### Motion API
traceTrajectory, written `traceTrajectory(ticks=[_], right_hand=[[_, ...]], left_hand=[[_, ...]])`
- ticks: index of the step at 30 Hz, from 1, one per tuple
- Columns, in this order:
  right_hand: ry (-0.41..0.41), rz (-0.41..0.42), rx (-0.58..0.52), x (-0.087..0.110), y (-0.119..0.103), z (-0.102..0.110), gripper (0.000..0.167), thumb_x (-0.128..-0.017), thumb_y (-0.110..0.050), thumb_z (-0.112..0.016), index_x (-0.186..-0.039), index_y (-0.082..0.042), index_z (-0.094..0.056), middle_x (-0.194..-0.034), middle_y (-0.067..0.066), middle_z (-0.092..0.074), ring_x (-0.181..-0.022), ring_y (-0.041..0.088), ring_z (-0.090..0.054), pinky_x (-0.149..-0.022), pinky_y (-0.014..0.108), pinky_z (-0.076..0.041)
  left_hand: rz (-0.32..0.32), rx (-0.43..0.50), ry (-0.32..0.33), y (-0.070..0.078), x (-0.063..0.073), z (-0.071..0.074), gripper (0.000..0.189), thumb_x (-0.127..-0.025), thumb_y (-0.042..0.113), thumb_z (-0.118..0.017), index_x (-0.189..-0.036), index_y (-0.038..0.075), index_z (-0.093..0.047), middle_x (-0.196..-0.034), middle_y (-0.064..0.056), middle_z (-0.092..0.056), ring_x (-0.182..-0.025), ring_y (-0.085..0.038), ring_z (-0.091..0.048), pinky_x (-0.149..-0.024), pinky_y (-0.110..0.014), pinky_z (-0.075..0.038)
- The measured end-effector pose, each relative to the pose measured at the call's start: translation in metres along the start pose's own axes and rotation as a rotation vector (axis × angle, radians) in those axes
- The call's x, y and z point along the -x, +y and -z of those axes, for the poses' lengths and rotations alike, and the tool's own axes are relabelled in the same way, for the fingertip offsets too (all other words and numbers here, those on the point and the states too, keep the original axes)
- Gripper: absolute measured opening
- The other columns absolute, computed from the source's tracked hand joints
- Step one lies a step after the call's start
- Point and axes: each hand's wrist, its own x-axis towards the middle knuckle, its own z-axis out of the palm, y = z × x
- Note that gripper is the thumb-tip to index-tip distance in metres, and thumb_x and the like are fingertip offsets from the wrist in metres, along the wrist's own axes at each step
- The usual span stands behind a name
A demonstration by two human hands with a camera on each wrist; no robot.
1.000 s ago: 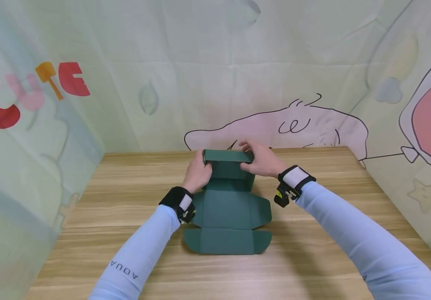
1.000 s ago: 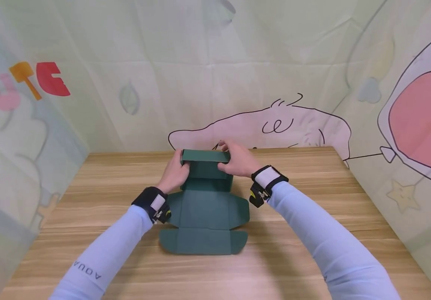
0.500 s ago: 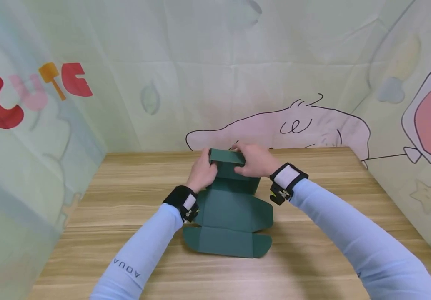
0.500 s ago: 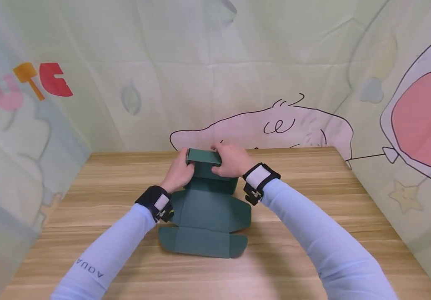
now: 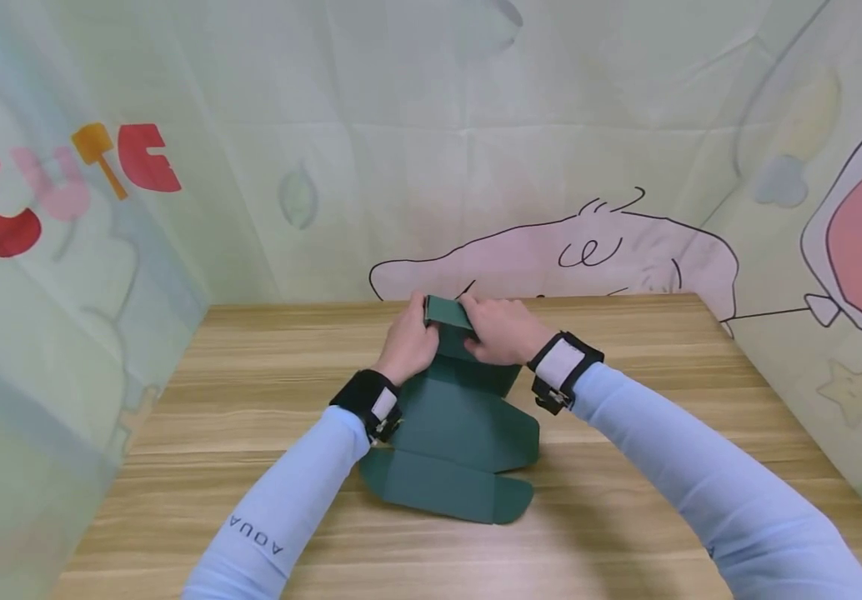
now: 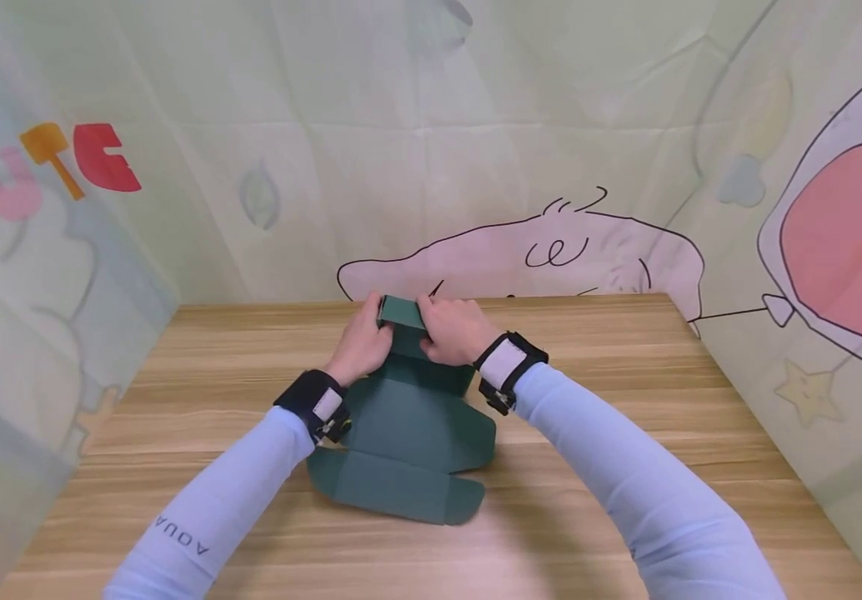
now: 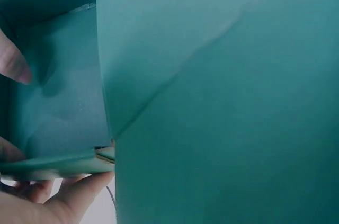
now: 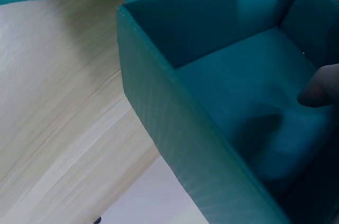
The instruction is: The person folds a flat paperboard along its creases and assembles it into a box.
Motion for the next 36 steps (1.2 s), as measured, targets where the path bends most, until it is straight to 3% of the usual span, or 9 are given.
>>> traceTrajectory(ticks=[6,10,16,26,30,36], right_hand=[[-0.007,-0.014,-0.113,-0.001,0.004,0.003,0.045,-0.089,-0.024,-0.067,-0.128,-0.003,-0.055,-0.091,0.009,-0.065,-0.074,0.022,-0.060,-0.062,0.038,-0.054],[-0.012,-0.030,-0.187,-0.001,0.006,0.003,0.034,-0.090,-0.021,-0.065,-0.119,-0.006,-0.061,-0.087,0.008,-0.062,-0.073,0.022,-0.057,-0.061,0.036,-0.051],[0.025,-0.074,-0.205,-0.001,0.010,-0.003,0.034,-0.092,-0.020,-0.059,-0.124,-0.008,-0.062,-0.091,0.009,-0.064,-0.077,0.024,-0.058,-0.065,0.039,-0.051],[0.146,-0.242,-0.297,0.005,0.021,-0.009,0.041,-0.093,-0.020,-0.056,-0.128,0.000,-0.060,-0.106,0.019,-0.071,-0.089,0.031,-0.066,-0.076,0.048,-0.057],[0.165,-0.331,-0.404,0.006,0.026,-0.011,0.041,-0.095,-0.019,-0.053,-0.129,0.002,-0.058,-0.115,0.023,-0.070,-0.096,0.036,-0.068,-0.085,0.053,-0.058],[0.194,-0.454,-0.574,0.010,0.033,-0.019,0.043,-0.098,-0.020,-0.048,-0.134,0.002,-0.053,-0.126,0.026,-0.064,-0.108,0.040,-0.065,-0.095,0.058,-0.055]], left_hand=[[-0.043,-0.046,-0.001,-0.001,-0.002,0.004,0.020,-0.104,0.014,-0.047,-0.122,0.004,-0.048,-0.110,-0.019,-0.065,-0.099,-0.031,-0.062,-0.090,-0.047,-0.052],[-0.062,-0.053,-0.005,-0.004,-0.002,0.003,0.020,-0.104,0.012,-0.047,-0.122,0.004,-0.048,-0.111,-0.018,-0.065,-0.099,-0.030,-0.062,-0.092,-0.046,-0.052],[-0.053,-0.024,0.006,-0.004,-0.002,0.003,0.032,-0.104,0.016,-0.050,-0.133,0.003,-0.047,-0.128,-0.020,-0.064,-0.114,-0.034,-0.063,-0.100,-0.049,-0.051],[-0.084,-0.010,0.046,0.004,0.005,0.010,0.057,-0.099,0.017,-0.057,-0.150,0.003,-0.036,-0.150,-0.020,-0.048,-0.131,-0.038,-0.055,-0.109,-0.051,-0.046],[-0.116,-0.027,0.073,0.010,0.007,0.012,0.057,-0.100,0.017,-0.056,-0.152,0.004,-0.035,-0.154,-0.019,-0.043,-0.139,-0.036,-0.048,-0.113,-0.049,-0.043],[-0.142,-0.049,0.122,0.016,0.012,0.012,0.054,-0.100,0.017,-0.057,-0.149,0.005,-0.039,-0.152,-0.017,-0.045,-0.139,-0.034,-0.046,-0.113,-0.049,-0.043]])
